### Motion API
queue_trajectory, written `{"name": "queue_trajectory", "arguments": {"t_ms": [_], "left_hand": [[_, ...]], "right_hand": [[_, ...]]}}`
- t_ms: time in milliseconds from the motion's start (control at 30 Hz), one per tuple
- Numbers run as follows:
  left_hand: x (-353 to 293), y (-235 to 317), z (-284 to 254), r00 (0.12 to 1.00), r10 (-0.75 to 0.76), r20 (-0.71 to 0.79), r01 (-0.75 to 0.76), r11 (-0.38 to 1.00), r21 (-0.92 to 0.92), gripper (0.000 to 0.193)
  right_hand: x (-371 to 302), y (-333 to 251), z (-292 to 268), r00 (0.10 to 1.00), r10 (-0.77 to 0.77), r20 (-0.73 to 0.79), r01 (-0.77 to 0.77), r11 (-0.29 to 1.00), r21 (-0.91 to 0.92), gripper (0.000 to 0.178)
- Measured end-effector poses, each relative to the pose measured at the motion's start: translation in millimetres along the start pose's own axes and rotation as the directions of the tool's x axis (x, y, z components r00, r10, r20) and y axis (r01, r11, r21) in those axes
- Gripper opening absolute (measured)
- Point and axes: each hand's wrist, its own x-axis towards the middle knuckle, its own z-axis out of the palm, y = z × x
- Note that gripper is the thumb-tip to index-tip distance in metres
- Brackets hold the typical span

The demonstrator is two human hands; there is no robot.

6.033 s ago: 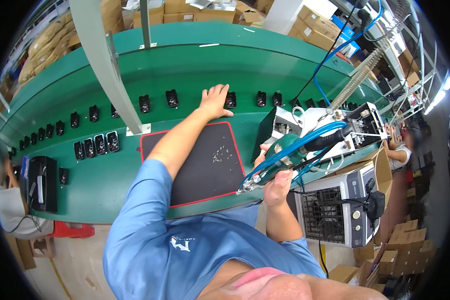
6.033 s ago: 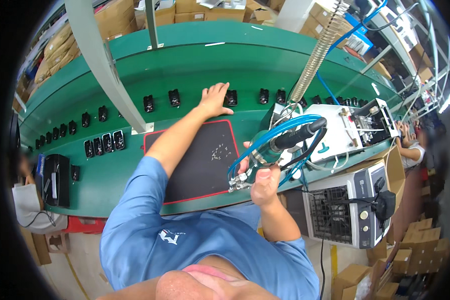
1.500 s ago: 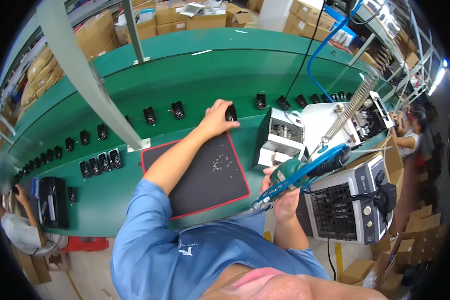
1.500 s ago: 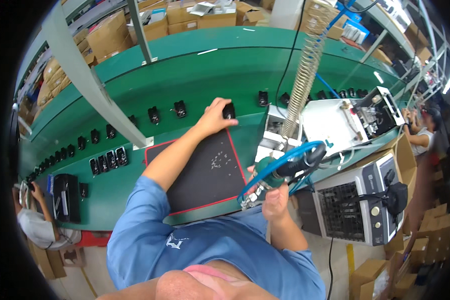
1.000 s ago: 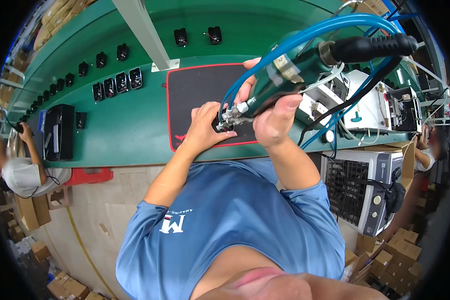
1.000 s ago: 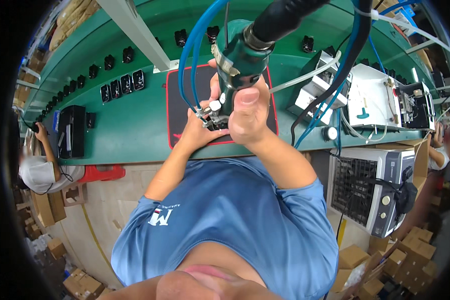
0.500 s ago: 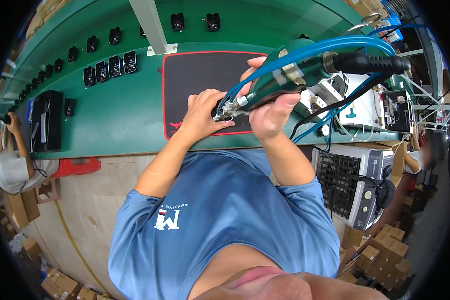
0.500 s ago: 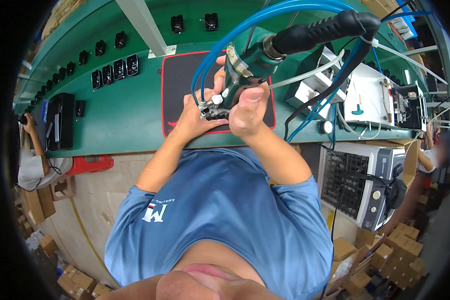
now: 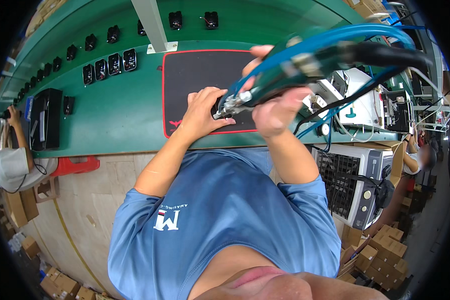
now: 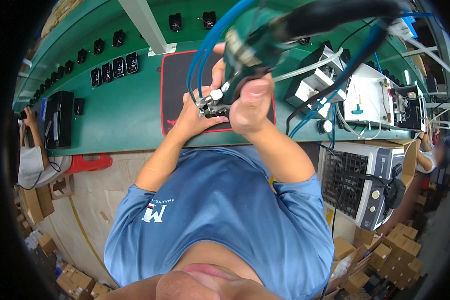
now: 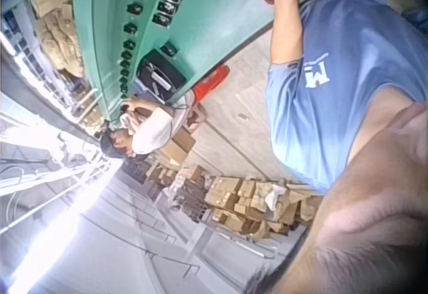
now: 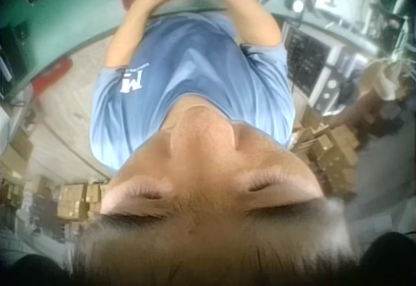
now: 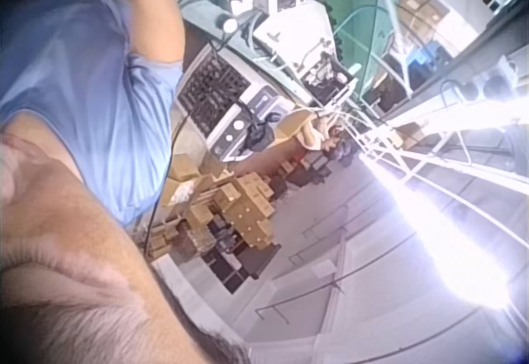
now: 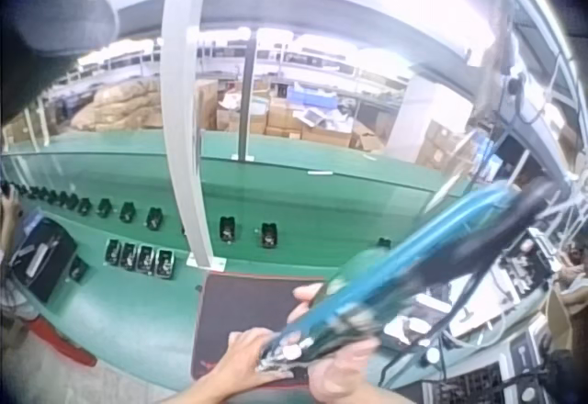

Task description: Manually assemble and screw components onto electronic devices using a specialized screwdriver at a production line station.

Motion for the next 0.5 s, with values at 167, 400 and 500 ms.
{"name": "queue_trajectory", "arguments": {"t_ms": [167, 400, 500], "left_hand": [[-2, 3, -2, 1.000, 0.016, -0.012, -0.016, 1.000, -0.017, 0.078], [-3, -2, 3, 0.999, -0.023, 0.042, 0.021, 0.999, 0.048, 0.079], [-3, -2, 3, 0.999, -0.012, 0.036, 0.011, 1.000, 0.027, 0.081]], "right_hand": [[12, -23, -1, 0.997, -0.049, 0.064, 0.035, 0.980, 0.198, 0.112], [-1, 21, 8, 0.997, -0.072, 0.022, 0.071, 0.997, 0.040, 0.099], [-4, 33, 8, 0.997, -0.068, 0.038, 0.065, 0.996, 0.064, 0.099]]}}
